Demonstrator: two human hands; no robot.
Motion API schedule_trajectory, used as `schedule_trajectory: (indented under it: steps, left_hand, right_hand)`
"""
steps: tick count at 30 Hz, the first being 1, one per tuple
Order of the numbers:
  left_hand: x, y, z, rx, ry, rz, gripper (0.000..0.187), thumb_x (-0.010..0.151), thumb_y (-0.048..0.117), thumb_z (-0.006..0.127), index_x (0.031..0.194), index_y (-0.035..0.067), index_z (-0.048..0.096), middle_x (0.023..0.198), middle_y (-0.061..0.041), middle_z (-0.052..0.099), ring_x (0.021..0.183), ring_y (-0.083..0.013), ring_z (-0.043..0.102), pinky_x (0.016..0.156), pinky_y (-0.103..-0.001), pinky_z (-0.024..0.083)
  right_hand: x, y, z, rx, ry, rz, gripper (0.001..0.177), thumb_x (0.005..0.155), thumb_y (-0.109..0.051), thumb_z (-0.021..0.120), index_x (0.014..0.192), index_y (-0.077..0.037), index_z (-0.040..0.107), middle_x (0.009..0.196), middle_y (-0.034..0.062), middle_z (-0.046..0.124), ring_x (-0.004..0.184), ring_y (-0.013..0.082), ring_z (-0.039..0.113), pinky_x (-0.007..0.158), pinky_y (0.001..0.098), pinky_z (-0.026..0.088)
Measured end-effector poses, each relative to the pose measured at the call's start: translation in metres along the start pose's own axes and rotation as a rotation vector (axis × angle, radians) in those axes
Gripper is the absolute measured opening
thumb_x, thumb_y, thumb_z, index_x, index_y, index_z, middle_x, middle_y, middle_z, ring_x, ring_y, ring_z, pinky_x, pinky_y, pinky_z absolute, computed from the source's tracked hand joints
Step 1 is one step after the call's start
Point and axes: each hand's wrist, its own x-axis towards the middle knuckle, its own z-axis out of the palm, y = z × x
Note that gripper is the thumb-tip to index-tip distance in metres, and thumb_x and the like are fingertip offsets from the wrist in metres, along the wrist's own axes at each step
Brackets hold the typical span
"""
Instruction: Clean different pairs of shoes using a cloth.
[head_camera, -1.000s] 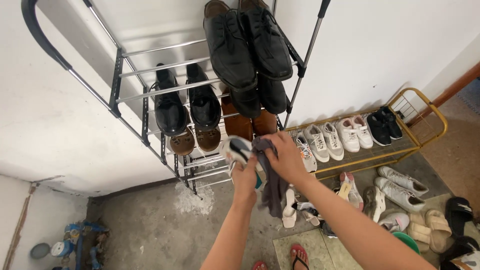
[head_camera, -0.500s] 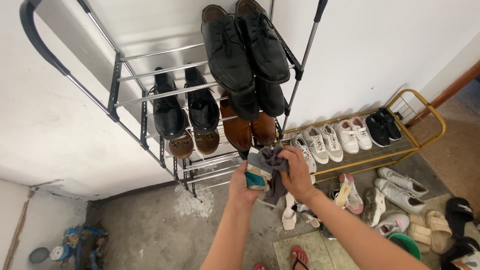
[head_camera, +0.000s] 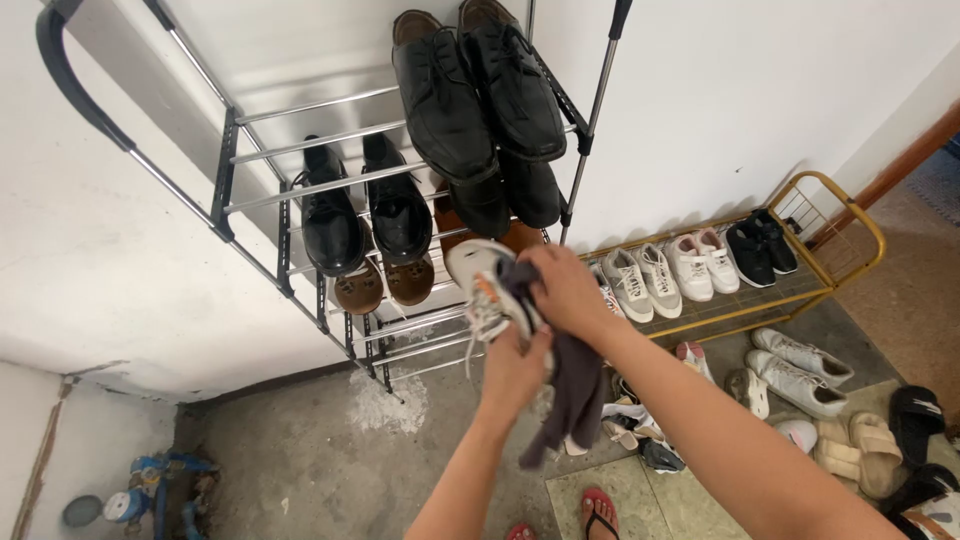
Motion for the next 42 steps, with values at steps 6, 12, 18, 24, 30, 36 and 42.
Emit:
schedule_trajectory:
  steps: [6, 12, 18, 24, 30, 36, 42]
  left_hand:
    - [-0.014, 0.006, 0.017, 0.022, 0.039, 0.015, 0.039, 0.093, 0.036, 0.066, 0.092, -0.003, 0.063, 0.074, -0.02, 0.066, 0.068, -0.0356, 0.065, 0.067, -0.044, 0.049]
    - [0.019, -0.034, 0.026, -0.129, 0.187, -0.146, 0.042, 0.097, 0.035, 0.062, 0.095, -0.006, 0.062, 0.079, -0.018, 0.067, 0.074, -0.0286, 0.065, 0.07, -0.045, 0.048]
    - [0.033, -0.04, 0.033, -0.666, 0.247, -0.398, 0.034, 0.103, 0.033, 0.053, 0.115, 0.001, 0.055, 0.107, -0.007, 0.064, 0.097, -0.0191, 0.061, 0.083, -0.037, 0.049]
    - [0.043, -0.048, 0.051, -1.074, 0.34, -0.449, 0.046, 0.103, 0.034, 0.054, 0.122, -0.007, 0.061, 0.112, -0.01, 0.067, 0.087, -0.0194, 0.062, 0.077, -0.039, 0.051]
    - [0.025, 0.004, 0.067, -1.217, 0.312, -0.726, 0.038, 0.101, 0.034, 0.055, 0.126, 0.005, 0.055, 0.116, -0.008, 0.067, 0.095, -0.0248, 0.069, 0.078, -0.044, 0.059]
    - [0.034, -0.006, 0.117, -1.187, 0.143, -0.726, 0.035, 0.099, 0.03, 0.06, 0.122, 0.003, 0.062, 0.113, -0.011, 0.071, 0.092, -0.0273, 0.072, 0.074, -0.043, 0.06]
    - [0.028, 0.013, 0.173, -1.094, -0.171, -0.683, 0.037, 0.1, 0.031, 0.059, 0.118, 0.0, 0.067, 0.106, -0.013, 0.073, 0.083, -0.0257, 0.073, 0.068, -0.042, 0.059]
  right_hand:
    - [0.011, 0.021, 0.006, -0.021, 0.006, -0.07, 0.033, 0.09, -0.018, 0.067, 0.121, -0.008, 0.068, 0.12, 0.0166, 0.066, 0.115, 0.0399, 0.059, 0.099, 0.0483, 0.047]
    - [-0.029, -0.004, 0.006, 0.056, -0.136, 0.067, 0.025, 0.096, -0.024, 0.063, 0.113, -0.008, 0.072, 0.129, 0.0129, 0.067, 0.119, 0.0354, 0.061, 0.101, 0.0435, 0.049]
    - [-0.082, -0.021, 0.01, 0.057, 0.143, -0.123, 0.041, 0.094, -0.004, 0.057, 0.134, 0.0, 0.061, 0.153, 0.0177, 0.051, 0.149, 0.0419, 0.039, 0.118, 0.0483, 0.037]
    - [-0.11, -0.008, 0.034, 0.098, 0.229, 0.066, 0.054, 0.106, -0.014, 0.051, 0.158, -0.004, 0.04, 0.166, 0.0214, 0.034, 0.156, 0.045, 0.022, 0.121, 0.0446, 0.029]
    - [-0.126, 0.005, 0.034, 0.454, 0.354, 0.555, 0.071, 0.108, -0.048, 0.041, 0.157, 0.001, 0.03, 0.161, 0.0246, 0.038, 0.15, 0.0381, 0.036, 0.118, 0.038, 0.029]
    - [-0.134, 0.064, 0.018, 1.288, 0.657, 0.986, 0.074, 0.103, -0.062, 0.044, 0.137, 0.003, 0.058, 0.133, 0.0168, 0.063, 0.119, 0.0317, 0.064, 0.1, 0.0455, 0.046]
    - [-0.148, 0.092, -0.044, 1.561, 0.8, 0.983, 0.058, 0.101, -0.056, 0.043, 0.129, -0.008, 0.06, 0.127, 0.0079, 0.07, 0.117, 0.0254, 0.066, 0.1, 0.0397, 0.053]
